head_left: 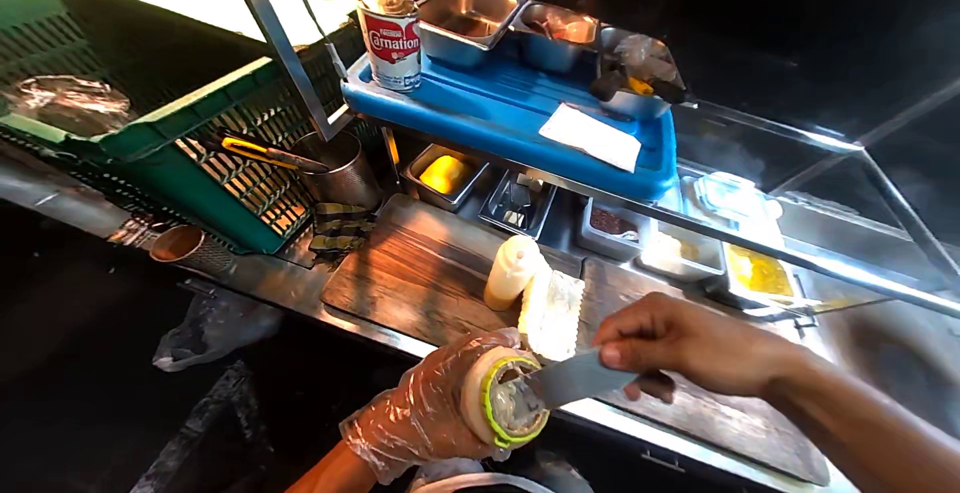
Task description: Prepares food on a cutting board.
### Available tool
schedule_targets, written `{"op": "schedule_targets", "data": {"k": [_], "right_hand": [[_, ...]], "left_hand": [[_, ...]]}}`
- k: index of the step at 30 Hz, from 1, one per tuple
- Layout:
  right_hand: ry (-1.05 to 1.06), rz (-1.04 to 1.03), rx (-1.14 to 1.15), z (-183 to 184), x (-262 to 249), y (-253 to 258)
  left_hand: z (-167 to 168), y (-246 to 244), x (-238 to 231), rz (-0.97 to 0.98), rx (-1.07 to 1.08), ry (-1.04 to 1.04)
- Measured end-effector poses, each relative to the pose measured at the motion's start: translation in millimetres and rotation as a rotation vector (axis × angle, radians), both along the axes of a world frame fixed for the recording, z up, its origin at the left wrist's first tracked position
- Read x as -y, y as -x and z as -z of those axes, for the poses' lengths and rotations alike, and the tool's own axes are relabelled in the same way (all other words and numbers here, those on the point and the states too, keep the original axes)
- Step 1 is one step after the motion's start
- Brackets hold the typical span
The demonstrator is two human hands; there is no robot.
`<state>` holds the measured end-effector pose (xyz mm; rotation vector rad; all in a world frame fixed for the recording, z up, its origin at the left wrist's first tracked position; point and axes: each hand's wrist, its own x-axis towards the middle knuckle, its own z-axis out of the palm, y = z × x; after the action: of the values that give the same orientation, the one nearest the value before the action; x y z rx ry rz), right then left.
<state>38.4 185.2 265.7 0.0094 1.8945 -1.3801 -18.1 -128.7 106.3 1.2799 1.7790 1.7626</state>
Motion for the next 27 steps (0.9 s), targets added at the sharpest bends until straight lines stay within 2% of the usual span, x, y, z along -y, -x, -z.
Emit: {"op": "schedule_targets", "data": {"k": [2, 3, 6, 9, 13, 18, 21, 23, 27], "right_hand": [[-0.276, -0.282, -0.074, -16, 13, 3], [-0.309, -0.325, -0.104, -17, 19, 0], [-0.165, -0.198, -0.180, -1, 16, -18], [-0.033, -0.083, -0.106, 13, 0, -35], [0.040, 0.010, -0.099, 24, -19, -49], [0.267, 0.172, -0.058, 52, -42, -60], [0.328, 0.356, -0.038, 88, -56, -66], [0.127, 0.443, -0.104, 122, -58, -66], [-0.611, 0.330, -0.261, 192, -35, -56]], "left_hand": [[-4, -4, -7, 0.034, -0.007, 0.067], [-6, -6, -11, 0.041, 0.003, 0.080], [-11, -12, -22, 0.021, 0.017, 0.084], [-17, -18, -27, 0.024, 0.024, 0.116], [-21, -24, -36, -0.031, -0.029, 0.137], [-14, -31, -37, -0.203, -0.023, 0.225], [-9, -37, -39, -0.298, 0.020, 0.250], [-7, -40, -38, -0.365, 0.030, 0.277], [-12, -53, -34, -0.508, 0.111, 0.309]]}}
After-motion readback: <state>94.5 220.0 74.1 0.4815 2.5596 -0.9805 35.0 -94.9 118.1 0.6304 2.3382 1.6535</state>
